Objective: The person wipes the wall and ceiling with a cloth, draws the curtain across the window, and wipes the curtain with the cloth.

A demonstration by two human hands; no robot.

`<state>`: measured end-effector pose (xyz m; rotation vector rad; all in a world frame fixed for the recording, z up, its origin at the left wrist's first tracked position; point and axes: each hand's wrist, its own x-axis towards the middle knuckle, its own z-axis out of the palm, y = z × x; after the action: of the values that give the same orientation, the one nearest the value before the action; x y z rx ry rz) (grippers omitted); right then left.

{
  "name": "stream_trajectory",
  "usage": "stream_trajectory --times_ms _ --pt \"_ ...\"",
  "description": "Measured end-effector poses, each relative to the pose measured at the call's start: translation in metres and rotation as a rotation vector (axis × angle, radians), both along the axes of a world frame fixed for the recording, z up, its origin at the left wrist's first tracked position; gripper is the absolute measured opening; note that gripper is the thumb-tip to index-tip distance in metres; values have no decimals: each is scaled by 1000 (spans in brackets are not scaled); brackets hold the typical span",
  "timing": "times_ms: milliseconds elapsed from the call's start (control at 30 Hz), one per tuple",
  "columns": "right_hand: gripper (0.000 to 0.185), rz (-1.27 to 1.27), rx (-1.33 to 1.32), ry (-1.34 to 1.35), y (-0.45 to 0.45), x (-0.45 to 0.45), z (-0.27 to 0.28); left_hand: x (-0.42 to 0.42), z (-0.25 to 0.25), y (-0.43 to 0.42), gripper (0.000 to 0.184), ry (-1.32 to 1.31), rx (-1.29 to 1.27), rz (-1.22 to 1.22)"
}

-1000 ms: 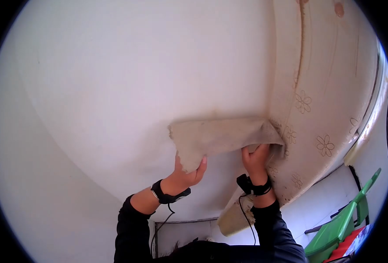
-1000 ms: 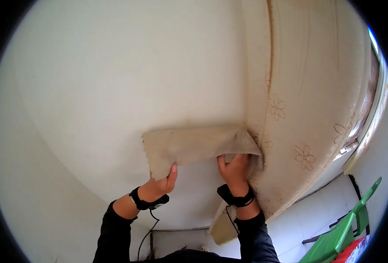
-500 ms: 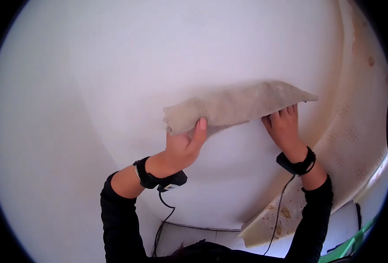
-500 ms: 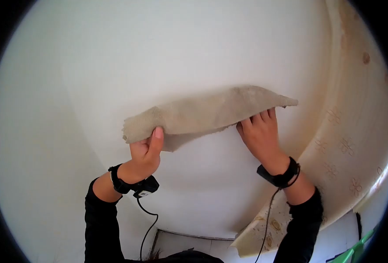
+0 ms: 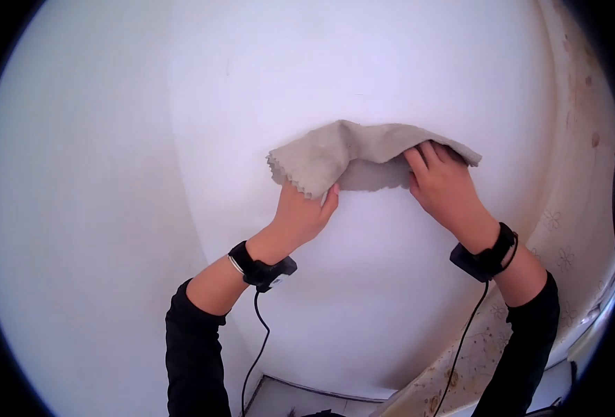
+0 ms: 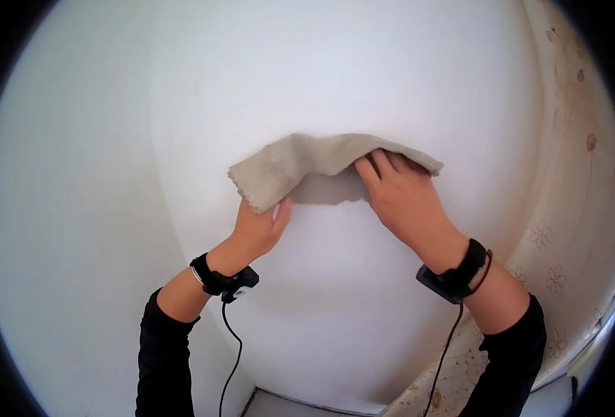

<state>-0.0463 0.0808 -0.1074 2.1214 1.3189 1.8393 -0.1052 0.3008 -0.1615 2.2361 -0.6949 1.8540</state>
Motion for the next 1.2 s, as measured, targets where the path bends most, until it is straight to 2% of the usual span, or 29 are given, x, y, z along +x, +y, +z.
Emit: stream_trajectory --times_ms 100,167,200,300,367,400,467,500,567,667,733,800,833,867,933,1000,1067,1100,1133,1200 --pt "46 105 -40 -91 -9 0 6 1 14 -18 27 -42 117 132" --pt "53 64 -135 -295 10 -32 21 -24 36 5 29 -81 68 185" --pt "57 128 -86 -141 13 -37 21 -33 30 3 31 -107 37 226" --pt "57 68 -24 -183 3 -49 27 -42 37 0 37 -60 29 160" --pt "52 130 -79 -138 7 -58 19 -51 24 -1 40 -23 48 115" --pt "52 182 -54 -108 -6 -38 45 -48 55 -16 42 37 81 150" --pt "47 75 -259 91 -6 -21 0 -35 9 -13 45 124 154 132" --pt "47 70 -256 91 -12 -21 -17 -39 -8 -18 47 175 223 138" --pt "45 93 -505 80 -17 -16 -44 -44 -20 -16 48 231 302 142" --pt "47 82 -533 8 -22 2 -62 -39 -25 -12 49 372 373 96" --pt "49 59 -423 -3 -14 1 -46 -25 -8 1 47 304 390 247" --pt "54 34 -302 -39 -7 7 -17 -19 25 6 41 92 327 355" --pt "56 68 -236 -20 -6 11 -4 -15 40 7 36 -37 280 328" --pt "56 111 -144 -114 -7 15 6 -15 52 4 32 -102 228 285" --pt "54 116 -94 -137 -5 21 14 -7 64 14 33 -193 307 397" --pt "51 143 -57 -203 -4 25 3 3 55 8 33 -132 228 262" --pt "50 96 -93 -141 -9 25 -22 9 32 7 34 -16 251 254" --pt "50 73 -113 -102 -18 4 -5 -8 52 -1 36 76 288 274" --pt "48 66 -173 -21 -16 7 -30 -7 31 1 36 181 281 195" --pt "44 33 -321 74 -18 8 -91 -6 -29 6 42 258 418 212"
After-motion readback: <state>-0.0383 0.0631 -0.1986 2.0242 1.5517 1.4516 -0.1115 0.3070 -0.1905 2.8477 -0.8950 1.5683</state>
